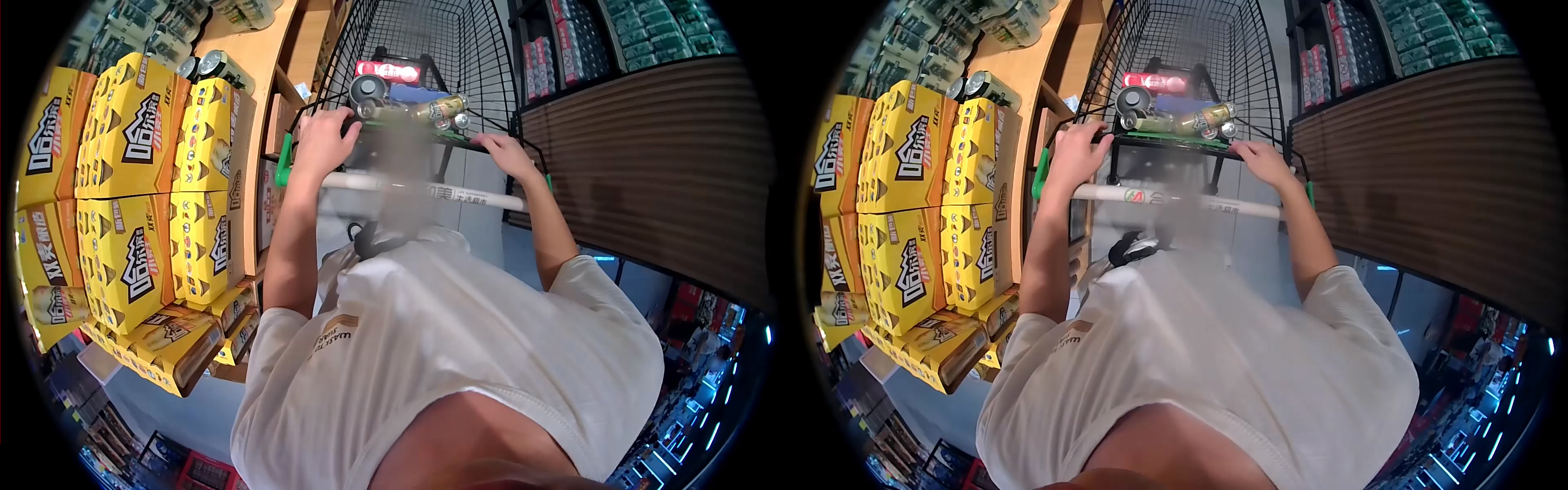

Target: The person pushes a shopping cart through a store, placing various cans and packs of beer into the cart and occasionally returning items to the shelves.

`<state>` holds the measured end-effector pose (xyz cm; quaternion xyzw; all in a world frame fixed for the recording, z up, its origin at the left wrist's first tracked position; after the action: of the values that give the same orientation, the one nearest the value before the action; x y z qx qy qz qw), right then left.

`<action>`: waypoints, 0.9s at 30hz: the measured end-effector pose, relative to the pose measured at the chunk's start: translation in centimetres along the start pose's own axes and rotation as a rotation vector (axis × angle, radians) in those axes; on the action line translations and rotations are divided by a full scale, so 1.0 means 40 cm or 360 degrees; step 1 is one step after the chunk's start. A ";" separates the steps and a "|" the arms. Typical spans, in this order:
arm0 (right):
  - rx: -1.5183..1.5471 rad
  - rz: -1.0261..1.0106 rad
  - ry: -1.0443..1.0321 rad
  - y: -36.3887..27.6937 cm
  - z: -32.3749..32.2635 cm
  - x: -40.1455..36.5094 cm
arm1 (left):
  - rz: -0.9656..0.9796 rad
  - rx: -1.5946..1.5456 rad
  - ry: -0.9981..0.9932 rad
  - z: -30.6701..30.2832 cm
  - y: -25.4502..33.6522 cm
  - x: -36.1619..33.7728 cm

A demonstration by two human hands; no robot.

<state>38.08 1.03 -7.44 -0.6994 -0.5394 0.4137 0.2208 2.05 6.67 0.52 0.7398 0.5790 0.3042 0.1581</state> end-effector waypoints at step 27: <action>-0.0183 -0.0438 0.0500 0.069 0.072 -0.345 | -0.0060 -0.0042 -0.0161 -0.074 0.036 -0.360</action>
<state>36.27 -13.18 -6.45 -0.6864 -0.6115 0.2343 0.3163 -0.81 -7.81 -0.21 0.7410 0.5800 0.2710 0.2025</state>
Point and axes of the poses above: each hand's wrist, its own x-axis towards the middle knuckle, its own z-axis out of the palm, y = z × x, the point moved 7 cm from there along x, towards the middle knuckle, and after that the axes turned 14 degrees about y, right-handed, at the moved point
